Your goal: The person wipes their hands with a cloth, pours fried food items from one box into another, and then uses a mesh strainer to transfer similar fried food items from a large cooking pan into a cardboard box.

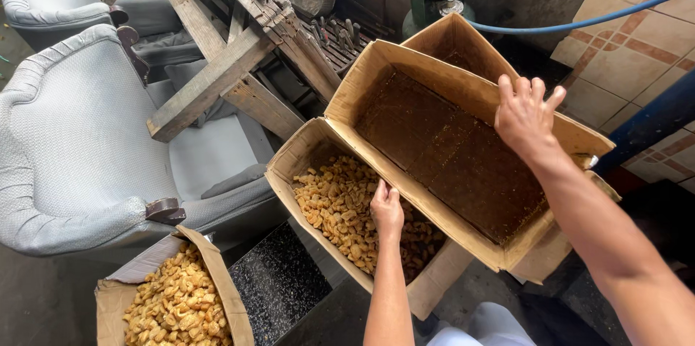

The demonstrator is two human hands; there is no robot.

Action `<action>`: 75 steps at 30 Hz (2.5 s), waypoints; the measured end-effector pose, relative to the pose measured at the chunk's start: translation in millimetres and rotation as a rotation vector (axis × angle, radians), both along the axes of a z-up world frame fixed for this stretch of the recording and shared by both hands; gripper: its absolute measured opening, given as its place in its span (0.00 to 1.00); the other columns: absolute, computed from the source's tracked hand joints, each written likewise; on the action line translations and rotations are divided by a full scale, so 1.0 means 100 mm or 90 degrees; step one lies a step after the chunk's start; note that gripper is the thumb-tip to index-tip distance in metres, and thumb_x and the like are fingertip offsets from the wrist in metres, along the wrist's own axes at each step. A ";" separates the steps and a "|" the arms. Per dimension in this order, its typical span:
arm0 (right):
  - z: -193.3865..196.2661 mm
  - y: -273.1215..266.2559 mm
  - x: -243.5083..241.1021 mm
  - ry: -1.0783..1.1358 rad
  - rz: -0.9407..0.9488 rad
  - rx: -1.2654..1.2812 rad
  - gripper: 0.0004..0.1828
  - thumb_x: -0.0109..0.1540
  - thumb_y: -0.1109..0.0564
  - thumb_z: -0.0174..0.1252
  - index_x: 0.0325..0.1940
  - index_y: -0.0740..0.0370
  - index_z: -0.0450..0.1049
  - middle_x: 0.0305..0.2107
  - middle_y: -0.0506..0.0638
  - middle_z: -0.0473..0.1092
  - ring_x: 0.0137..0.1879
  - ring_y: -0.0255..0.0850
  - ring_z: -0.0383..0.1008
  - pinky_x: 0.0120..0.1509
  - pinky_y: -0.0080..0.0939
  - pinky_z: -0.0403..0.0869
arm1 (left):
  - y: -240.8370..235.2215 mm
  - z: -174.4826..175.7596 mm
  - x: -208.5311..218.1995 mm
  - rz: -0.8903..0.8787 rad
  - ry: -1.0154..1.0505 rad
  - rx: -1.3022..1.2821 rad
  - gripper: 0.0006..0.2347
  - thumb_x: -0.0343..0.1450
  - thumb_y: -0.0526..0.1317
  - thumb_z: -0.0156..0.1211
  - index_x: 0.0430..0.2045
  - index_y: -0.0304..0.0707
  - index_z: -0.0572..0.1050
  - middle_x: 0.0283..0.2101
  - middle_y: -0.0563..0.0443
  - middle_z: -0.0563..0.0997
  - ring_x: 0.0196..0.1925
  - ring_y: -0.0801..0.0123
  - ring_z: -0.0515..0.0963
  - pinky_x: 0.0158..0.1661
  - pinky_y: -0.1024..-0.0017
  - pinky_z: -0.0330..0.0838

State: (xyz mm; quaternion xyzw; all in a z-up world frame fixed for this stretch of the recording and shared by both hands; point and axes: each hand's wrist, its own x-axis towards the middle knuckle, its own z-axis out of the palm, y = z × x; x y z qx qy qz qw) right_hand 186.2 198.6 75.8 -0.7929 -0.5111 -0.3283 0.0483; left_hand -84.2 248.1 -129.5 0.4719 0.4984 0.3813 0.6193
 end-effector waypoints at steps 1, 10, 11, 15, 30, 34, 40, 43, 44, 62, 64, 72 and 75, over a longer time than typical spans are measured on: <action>0.02 -0.11 -0.19 -0.026 0.061 0.052 0.16 0.59 0.58 0.53 0.52 0.56 0.73 0.42 0.56 0.75 0.46 0.51 0.78 0.50 0.62 0.72 | -0.01 -0.13 -0.02 -0.011 -0.033 -0.016 0.25 0.74 0.35 0.51 0.67 0.26 0.60 0.67 0.34 0.71 0.67 0.56 0.75 0.64 0.67 0.68; -1.39 -0.45 -2.04 0.800 0.369 -0.211 0.26 0.57 0.67 0.50 0.61 0.69 0.70 0.50 0.66 0.75 0.55 0.58 0.77 0.60 0.51 0.73 | 0.13 -0.16 -0.37 -0.038 -0.088 -0.158 0.22 0.74 0.36 0.51 0.67 0.37 0.65 0.64 0.39 0.74 0.61 0.56 0.78 0.55 0.62 0.75; -1.54 -0.39 -2.09 0.752 0.307 -0.243 0.30 0.57 0.66 0.50 0.65 0.69 0.65 0.51 0.70 0.72 0.55 0.61 0.75 0.59 0.54 0.71 | 0.13 -0.12 -0.43 -0.029 -0.079 -0.167 0.22 0.74 0.36 0.51 0.66 0.39 0.66 0.64 0.40 0.76 0.59 0.54 0.80 0.54 0.62 0.75; -1.97 -0.12 -2.15 0.637 0.130 -0.403 0.34 0.64 0.61 0.45 0.75 0.70 0.52 0.46 0.75 0.73 0.57 0.62 0.75 0.68 0.54 0.69 | 0.13 -0.01 -0.54 0.019 0.149 -0.032 0.19 0.75 0.39 0.53 0.64 0.40 0.70 0.62 0.41 0.77 0.60 0.59 0.80 0.57 0.67 0.75; -2.61 0.59 -2.06 -0.561 0.225 -0.611 0.25 0.65 0.53 0.50 0.53 0.80 0.77 0.52 0.72 0.75 0.57 0.60 0.78 0.63 0.57 0.74 | -0.09 -0.13 -1.34 -0.030 0.659 -0.119 0.30 0.71 0.29 0.54 0.69 0.57 0.60 0.76 0.29 0.30 0.75 0.34 0.45 0.67 0.46 0.56; -2.70 0.84 -1.96 -0.554 0.156 -0.615 0.25 0.67 0.51 0.50 0.55 0.78 0.77 0.54 0.70 0.74 0.57 0.59 0.78 0.62 0.58 0.75 | 0.06 -0.35 -1.45 -0.061 0.643 -0.135 0.31 0.73 0.30 0.51 0.73 0.45 0.51 0.75 0.21 0.37 0.59 0.40 0.75 0.50 0.60 0.79; -2.80 1.07 -1.97 -1.149 0.166 -1.115 0.35 0.73 0.42 0.33 0.65 0.74 0.70 0.63 0.63 0.69 0.67 0.56 0.71 0.73 0.58 0.67 | 0.05 -0.27 -1.61 -0.095 0.591 -0.206 0.28 0.76 0.26 0.40 0.73 0.31 0.43 0.74 0.19 0.43 0.36 0.51 0.86 0.26 0.73 0.84; -2.83 1.13 -1.93 -0.882 0.105 -0.962 0.32 0.74 0.47 0.31 0.71 0.73 0.65 0.68 0.64 0.64 0.70 0.58 0.66 0.74 0.58 0.67 | 0.16 -0.21 -1.68 -0.039 0.548 -0.217 0.27 0.76 0.26 0.38 0.73 0.33 0.42 0.74 0.22 0.46 0.33 0.52 0.86 0.24 0.71 0.84; -2.83 1.07 -1.92 -0.648 0.127 -0.876 0.31 0.73 0.48 0.31 0.73 0.71 0.62 0.69 0.62 0.61 0.72 0.57 0.64 0.74 0.56 0.67 | 0.15 -0.23 -1.72 -0.012 0.523 -0.235 0.27 0.77 0.26 0.37 0.73 0.34 0.42 0.74 0.24 0.47 0.32 0.53 0.86 0.24 0.70 0.84; -2.85 1.46 -2.34 0.387 0.167 -0.562 0.13 0.68 0.57 0.42 0.53 0.65 0.66 0.44 0.62 0.74 0.49 0.53 0.76 0.51 0.50 0.76 | 0.24 -0.34 -2.70 0.023 0.590 -0.262 0.28 0.75 0.26 0.44 0.73 0.36 0.45 0.72 0.27 0.53 0.28 0.60 0.86 0.23 0.76 0.83; -2.79 1.42 -2.41 0.411 0.199 -0.527 0.11 0.68 0.58 0.43 0.48 0.65 0.70 0.39 0.62 0.77 0.44 0.54 0.79 0.47 0.50 0.78 | 0.25 -0.35 -2.81 0.027 0.595 -0.264 0.28 0.75 0.26 0.45 0.73 0.35 0.45 0.72 0.27 0.55 0.29 0.60 0.85 0.24 0.76 0.81; -3.10 1.39 -2.86 0.465 0.291 -0.383 0.09 0.67 0.56 0.51 0.37 0.63 0.72 0.25 0.60 0.72 0.35 0.56 0.78 0.40 0.50 0.76 | 0.24 -0.52 -3.36 0.038 0.659 -0.251 0.26 0.77 0.30 0.45 0.73 0.39 0.49 0.69 0.29 0.61 0.36 0.52 0.86 0.30 0.68 0.86; -3.25 1.42 -3.05 0.395 0.426 -0.399 0.07 0.67 0.60 0.46 0.35 0.62 0.67 0.20 0.58 0.66 0.28 0.50 0.76 0.33 0.50 0.74 | 0.27 -0.65 -3.59 0.043 0.706 -0.231 0.26 0.77 0.32 0.45 0.72 0.41 0.50 0.66 0.31 0.65 0.40 0.49 0.86 0.34 0.65 0.84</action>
